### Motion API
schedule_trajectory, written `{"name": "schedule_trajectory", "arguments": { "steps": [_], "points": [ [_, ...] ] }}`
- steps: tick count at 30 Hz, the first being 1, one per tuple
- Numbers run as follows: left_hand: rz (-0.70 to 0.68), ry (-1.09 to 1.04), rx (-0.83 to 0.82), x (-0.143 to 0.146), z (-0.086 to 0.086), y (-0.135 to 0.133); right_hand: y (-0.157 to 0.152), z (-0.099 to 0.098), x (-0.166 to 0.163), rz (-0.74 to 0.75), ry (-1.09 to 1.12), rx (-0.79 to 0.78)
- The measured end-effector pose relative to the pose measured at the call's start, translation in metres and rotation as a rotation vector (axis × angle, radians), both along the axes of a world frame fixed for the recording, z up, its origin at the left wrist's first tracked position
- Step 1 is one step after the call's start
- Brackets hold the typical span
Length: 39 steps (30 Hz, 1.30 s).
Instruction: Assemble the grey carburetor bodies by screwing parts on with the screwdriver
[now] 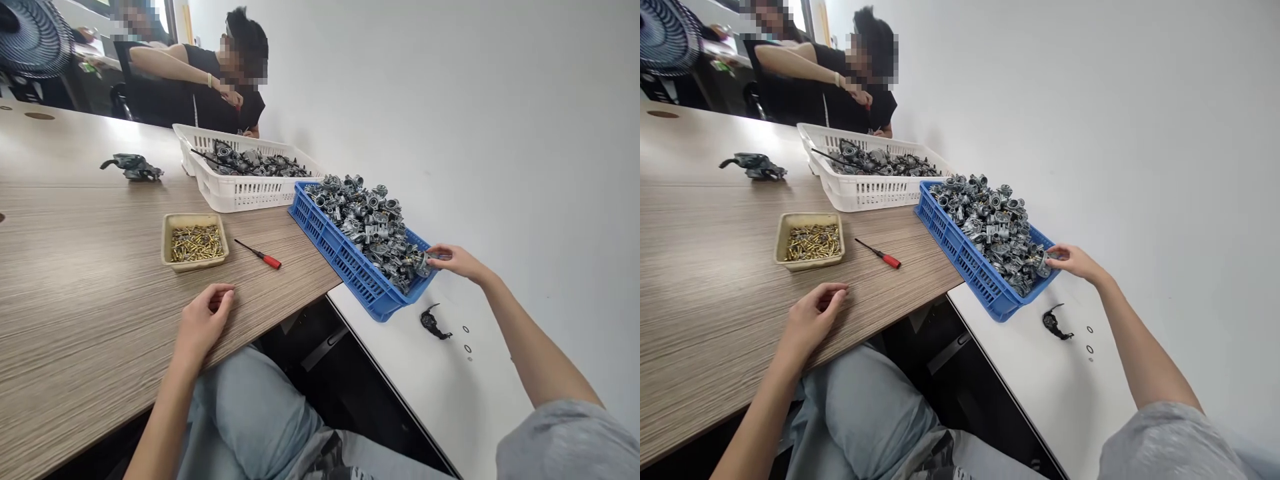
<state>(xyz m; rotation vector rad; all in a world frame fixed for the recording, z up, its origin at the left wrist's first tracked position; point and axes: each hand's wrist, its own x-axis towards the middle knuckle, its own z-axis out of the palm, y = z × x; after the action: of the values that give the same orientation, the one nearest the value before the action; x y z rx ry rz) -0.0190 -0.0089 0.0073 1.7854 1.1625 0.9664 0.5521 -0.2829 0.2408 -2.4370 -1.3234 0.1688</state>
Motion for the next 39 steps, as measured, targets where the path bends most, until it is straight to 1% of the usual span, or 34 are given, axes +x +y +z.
{"name": "schedule_trajectory", "arguments": {
  "steps": [3,5,7,10,13,16,18,21,26,30,33,36,39],
  "points": [
    [0.005,0.01,0.007,0.0,-0.001,0.001,0.001,0.027,-0.01,-0.028,0.058,0.119],
    [0.011,0.008,0.009,0.001,-0.002,0.002,0.007,0.042,-0.024,0.002,0.062,0.159],
    [0.013,0.002,0.009,0.001,-0.001,0.001,0.018,0.052,-0.043,0.069,0.066,0.185],
    [0.012,-0.014,0.006,0.001,0.001,-0.001,0.038,0.056,-0.082,0.196,0.045,0.189],
    [0.018,-0.034,0.012,0.0,0.006,-0.004,0.063,0.046,-0.13,0.32,0.051,0.157],
    [0.025,-0.047,0.023,0.0,0.01,-0.008,0.091,0.024,-0.181,0.479,0.075,0.123],
    [0.011,-0.068,0.025,0.0,0.012,-0.01,0.11,0.004,-0.212,0.578,0.096,0.116],
    [0.023,-0.112,0.035,0.0,0.011,-0.011,0.14,-0.036,-0.255,0.712,0.118,0.186],
    [0.073,-0.229,0.019,0.0,0.004,-0.008,0.184,-0.11,-0.318,0.893,0.157,0.337],
    [0.072,-0.326,-0.013,0.0,-0.001,-0.007,0.212,-0.162,-0.363,0.972,0.201,0.454],
    [0.11,-0.312,0.05,0.0,-0.003,-0.008,0.228,-0.193,-0.391,0.986,0.174,0.524],
    [0.201,-0.206,0.162,0.0,-0.006,-0.008,0.237,-0.215,-0.41,0.968,0.131,0.56],
    [0.24,-0.148,0.207,0.0,-0.01,-0.008,0.241,-0.227,-0.422,0.963,0.104,0.573]
  ]
}}
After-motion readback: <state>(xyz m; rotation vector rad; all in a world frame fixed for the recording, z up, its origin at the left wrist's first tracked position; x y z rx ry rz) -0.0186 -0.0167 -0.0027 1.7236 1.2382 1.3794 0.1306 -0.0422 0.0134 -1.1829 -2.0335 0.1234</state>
